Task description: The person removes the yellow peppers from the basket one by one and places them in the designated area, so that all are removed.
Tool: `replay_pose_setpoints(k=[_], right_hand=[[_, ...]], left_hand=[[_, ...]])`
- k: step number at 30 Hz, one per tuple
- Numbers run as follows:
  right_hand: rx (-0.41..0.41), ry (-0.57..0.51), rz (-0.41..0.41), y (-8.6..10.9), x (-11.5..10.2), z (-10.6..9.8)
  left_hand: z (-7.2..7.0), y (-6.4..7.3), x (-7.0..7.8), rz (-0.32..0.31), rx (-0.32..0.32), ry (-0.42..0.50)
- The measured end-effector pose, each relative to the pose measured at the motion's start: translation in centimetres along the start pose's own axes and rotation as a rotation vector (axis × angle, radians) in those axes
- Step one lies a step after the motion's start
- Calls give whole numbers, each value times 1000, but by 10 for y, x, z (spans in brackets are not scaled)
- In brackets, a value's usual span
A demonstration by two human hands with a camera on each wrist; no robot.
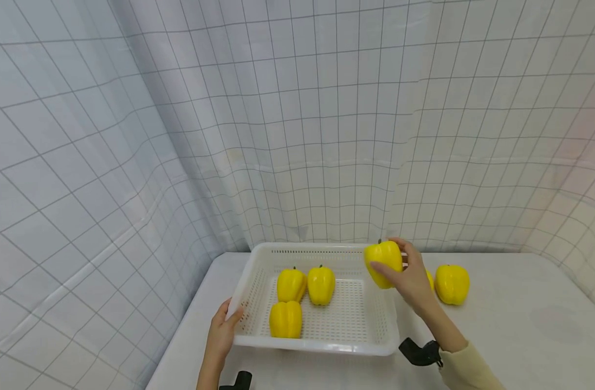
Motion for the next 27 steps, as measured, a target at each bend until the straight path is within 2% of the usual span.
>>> replay_pose_setpoints(k=[11,27], right_hand=[[141,-3,10,8,13,-22],[339,17,19,19,25,-56]], left_hand=[[0,0,0,-2,22,-20],[0,0,0,-6,19,-39]])
Point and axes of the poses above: each hand's wrist, its own y-axis away from the middle knuckle, its own z-axis out of the palm, x = y × z, the point moved 8 cm from there along -y, towards the middle knuckle, and after that the axes turned 11 degrees about -z, right-handed, at the moved point
